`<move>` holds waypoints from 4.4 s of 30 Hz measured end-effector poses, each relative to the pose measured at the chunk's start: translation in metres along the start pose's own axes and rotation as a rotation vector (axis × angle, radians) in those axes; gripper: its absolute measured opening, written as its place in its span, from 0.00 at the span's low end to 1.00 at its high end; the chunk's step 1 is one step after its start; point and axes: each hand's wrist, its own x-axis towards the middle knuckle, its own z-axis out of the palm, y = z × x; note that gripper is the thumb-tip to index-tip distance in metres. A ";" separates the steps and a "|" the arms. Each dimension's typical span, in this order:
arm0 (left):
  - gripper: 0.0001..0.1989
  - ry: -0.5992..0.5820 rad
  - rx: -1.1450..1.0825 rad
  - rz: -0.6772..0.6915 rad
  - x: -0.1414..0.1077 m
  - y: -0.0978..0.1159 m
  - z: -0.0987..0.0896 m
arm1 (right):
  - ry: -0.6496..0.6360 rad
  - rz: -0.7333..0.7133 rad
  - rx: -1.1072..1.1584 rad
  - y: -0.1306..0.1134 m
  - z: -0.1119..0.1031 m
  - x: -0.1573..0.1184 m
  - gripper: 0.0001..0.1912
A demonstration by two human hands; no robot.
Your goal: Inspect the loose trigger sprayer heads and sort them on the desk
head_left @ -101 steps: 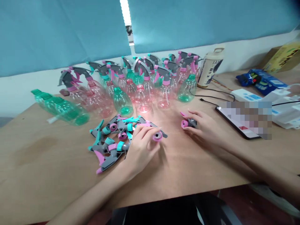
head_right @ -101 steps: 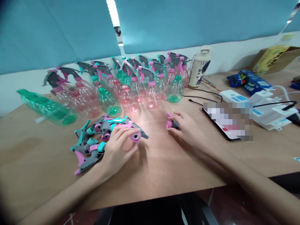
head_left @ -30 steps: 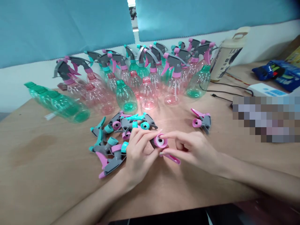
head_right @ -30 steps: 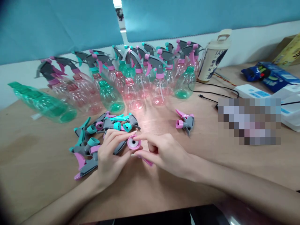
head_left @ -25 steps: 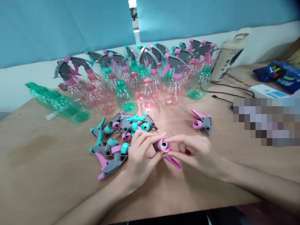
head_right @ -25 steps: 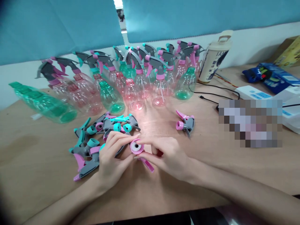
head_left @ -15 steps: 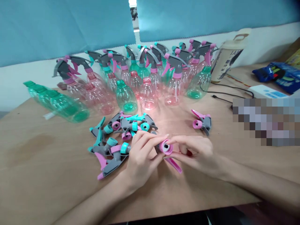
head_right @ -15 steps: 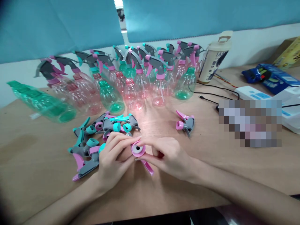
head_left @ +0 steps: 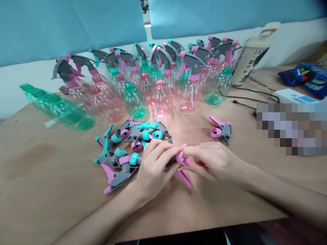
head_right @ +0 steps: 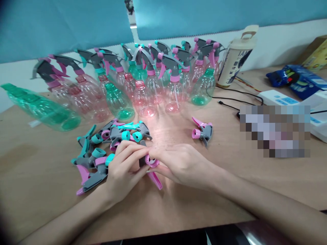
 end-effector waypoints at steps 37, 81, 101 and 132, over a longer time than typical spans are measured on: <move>0.12 -0.039 -0.082 -0.165 -0.002 -0.001 0.000 | 0.166 0.551 0.860 0.000 0.009 0.000 0.06; 0.15 -0.047 -0.272 -0.181 -0.005 0.009 0.005 | 0.165 0.013 0.152 0.001 -0.011 0.000 0.09; 0.12 -0.040 -0.116 -0.067 -0.003 0.007 0.001 | 0.153 -0.033 0.049 0.002 -0.009 0.001 0.12; 0.11 -0.073 -0.128 -0.079 -0.002 0.006 0.001 | 0.087 -0.030 0.027 0.004 -0.014 0.003 0.08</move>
